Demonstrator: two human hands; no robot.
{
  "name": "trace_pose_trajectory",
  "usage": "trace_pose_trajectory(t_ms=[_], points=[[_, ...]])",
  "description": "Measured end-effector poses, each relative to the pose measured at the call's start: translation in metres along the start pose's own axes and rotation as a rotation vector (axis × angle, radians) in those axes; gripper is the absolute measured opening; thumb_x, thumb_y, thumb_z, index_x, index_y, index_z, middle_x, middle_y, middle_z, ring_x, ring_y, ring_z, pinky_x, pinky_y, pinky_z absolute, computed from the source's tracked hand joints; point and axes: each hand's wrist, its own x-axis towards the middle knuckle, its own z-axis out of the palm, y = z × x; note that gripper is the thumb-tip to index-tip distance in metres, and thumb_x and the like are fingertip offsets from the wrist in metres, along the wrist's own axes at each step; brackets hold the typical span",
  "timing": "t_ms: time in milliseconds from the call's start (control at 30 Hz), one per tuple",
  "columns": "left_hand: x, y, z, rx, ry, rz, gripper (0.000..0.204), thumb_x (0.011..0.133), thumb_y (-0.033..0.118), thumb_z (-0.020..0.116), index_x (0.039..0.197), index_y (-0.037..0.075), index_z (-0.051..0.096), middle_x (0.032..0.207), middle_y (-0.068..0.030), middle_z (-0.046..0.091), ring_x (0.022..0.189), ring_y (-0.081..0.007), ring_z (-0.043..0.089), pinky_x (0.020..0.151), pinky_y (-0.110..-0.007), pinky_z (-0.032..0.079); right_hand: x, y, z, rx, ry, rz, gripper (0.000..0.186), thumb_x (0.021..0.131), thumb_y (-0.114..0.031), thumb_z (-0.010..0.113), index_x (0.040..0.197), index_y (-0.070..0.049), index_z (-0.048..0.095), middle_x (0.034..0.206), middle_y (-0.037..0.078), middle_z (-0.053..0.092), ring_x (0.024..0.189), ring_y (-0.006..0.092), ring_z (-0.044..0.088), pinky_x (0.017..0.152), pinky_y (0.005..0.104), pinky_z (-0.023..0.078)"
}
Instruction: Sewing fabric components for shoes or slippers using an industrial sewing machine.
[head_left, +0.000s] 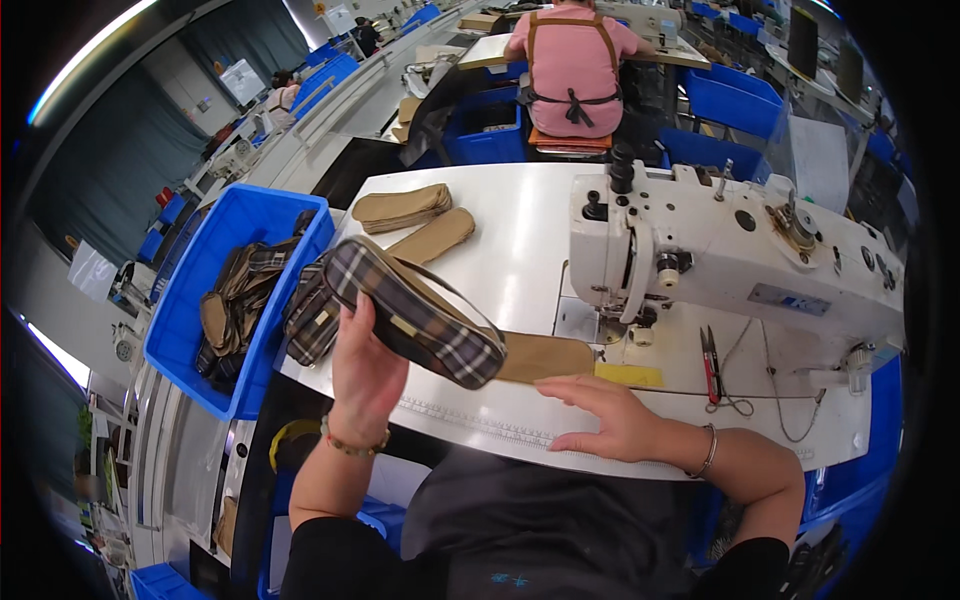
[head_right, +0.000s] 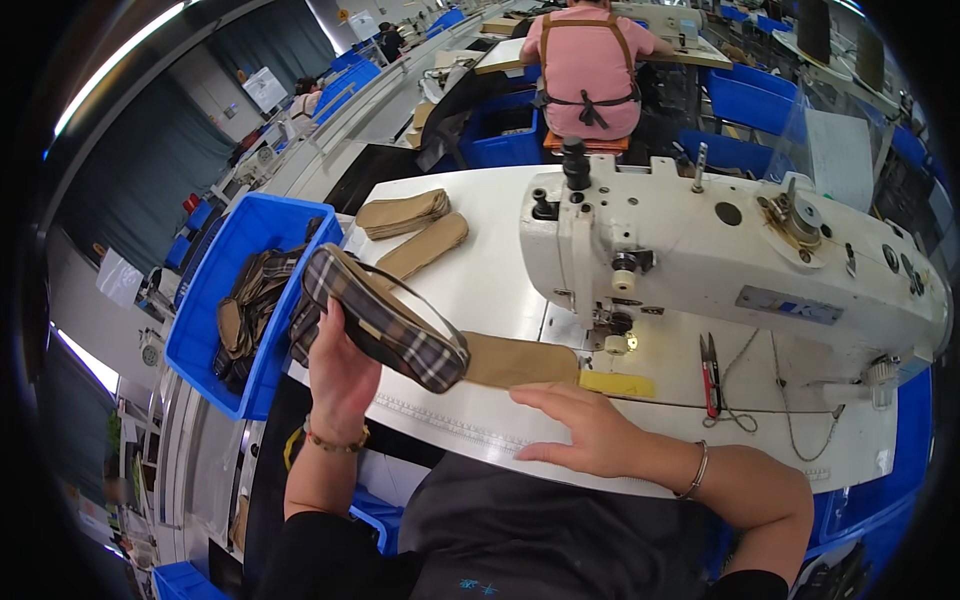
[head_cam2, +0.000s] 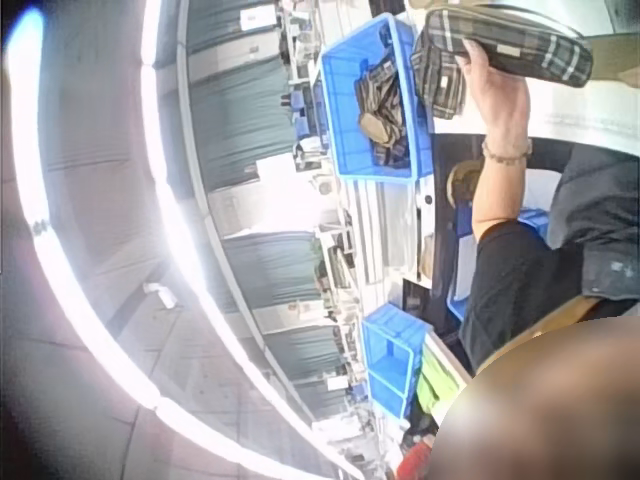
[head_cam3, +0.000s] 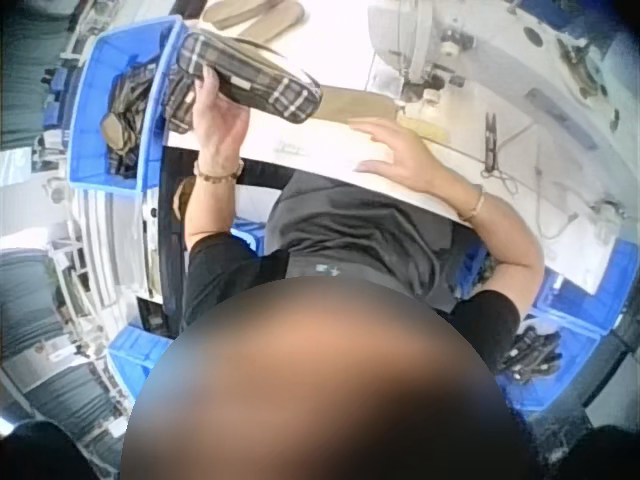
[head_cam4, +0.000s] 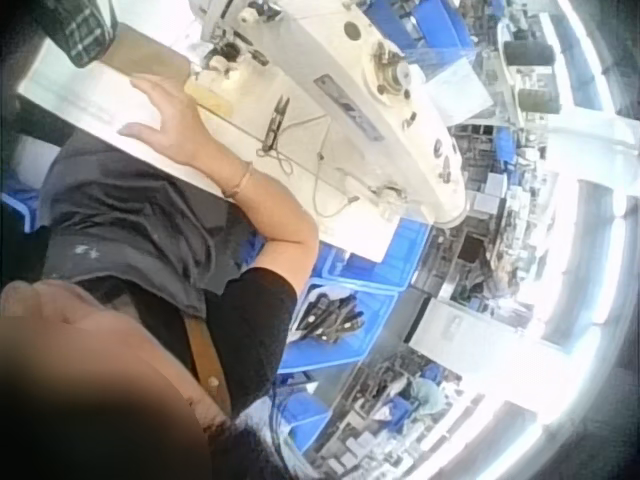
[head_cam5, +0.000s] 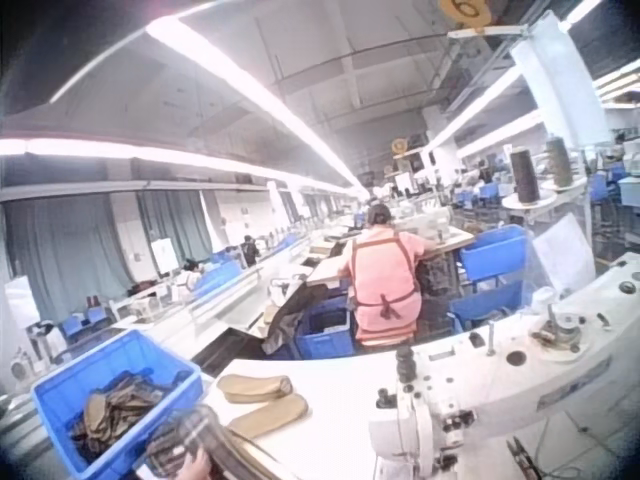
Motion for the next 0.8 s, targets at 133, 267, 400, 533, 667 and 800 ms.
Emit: trace_pose_trajectory(t_ms=[133,267,400,533,667,800], points=[[-0.024,-0.044,0.015,-0.255,-0.053,-0.109,0.036,0.104,0.024,0.048,0.135,0.008,0.051,0.134,-0.0065,0.059,0.125,-0.0225,0.055,0.109,-0.043,0.043,0.002,-0.017,0.008,0.529,-0.107,0.24,0.071,0.087,-0.028,0.076,0.144,-0.004,0.04,0.142,0.015,0.047,0.127,0.0235,0.05,0.105,0.0389,0.044],[-0.033,-0.072,0.013,-0.222,-0.023,-0.147,0.04,0.104,0.029,0.048,0.137,0.007,0.049,0.137,-0.0079,0.056,0.127,-0.025,0.053,0.109,-0.045,0.041,-0.005,-0.002,0.019,0.985,-0.006,0.273,0.049,0.095,-0.016,0.066,0.138,-0.003,0.048,0.132,0.008,0.057,0.116,0.014,0.056,0.102,0.0343,0.046],[-0.047,-0.075,-0.007,-0.331,-0.167,-0.205,0.07,0.092,0.054,0.06,0.143,0.008,0.044,0.144,-0.0081,0.05,0.133,-0.0254,0.047,0.113,-0.049,0.034,0.001,-0.002,0.001,1.218,0.03,0.433,0.031,0.1,-0.016,0.056,0.127,-0.001,0.059,0.115,0.005,0.066,0.103,0.0101,0.061,0.097,0.0305,0.049],[-0.062,-0.057,-0.018,-0.58,-0.462,-0.53,0.108,0.074,0.092,0.035,0.11,-0.006,0.062,0.111,-0.0174,0.065,0.105,-0.0313,0.063,0.094,-0.043,0.05,0.002,0.004,-0.001,1.43,0.17,0.444,0.024,0.098,-0.015,0.06,0.117,-0.002,0.063,0.107,0.004,0.068,0.096,0.009,0.062,0.09,0.0276,0.05],[-0.06,-0.055,0.003,0.37,-0.515,-0.707,0.069,0.093,0.067,0.048,0.087,0.0,0.06,0.07,-0.0006,0.053,0.059,-0.009,0.044,0.055,-0.024,0.036,0.001,0.0,-0.001,1.299,0.05,0.479,0.015,0.089,-0.012,0.072,0.098,-0.003,0.065,0.091,0.0,0.067,0.081,0.005,0.059,0.075,0.0227,0.048],[-0.059,-0.07,0.026,0.195,-0.405,-0.922,0.042,0.102,0.041,0.05,0.079,0.007,0.054,0.063,0.0027,0.045,0.054,-0.0077,0.037,0.052,-0.024,0.03,0.001,-0.006,-0.002,1.077,-0.05,0.535,0.015,0.081,-0.006,0.079,0.087,-0.002,0.065,0.08,-0.002,0.064,0.074,0.0036,0.057,0.067,0.0207,0.046]])
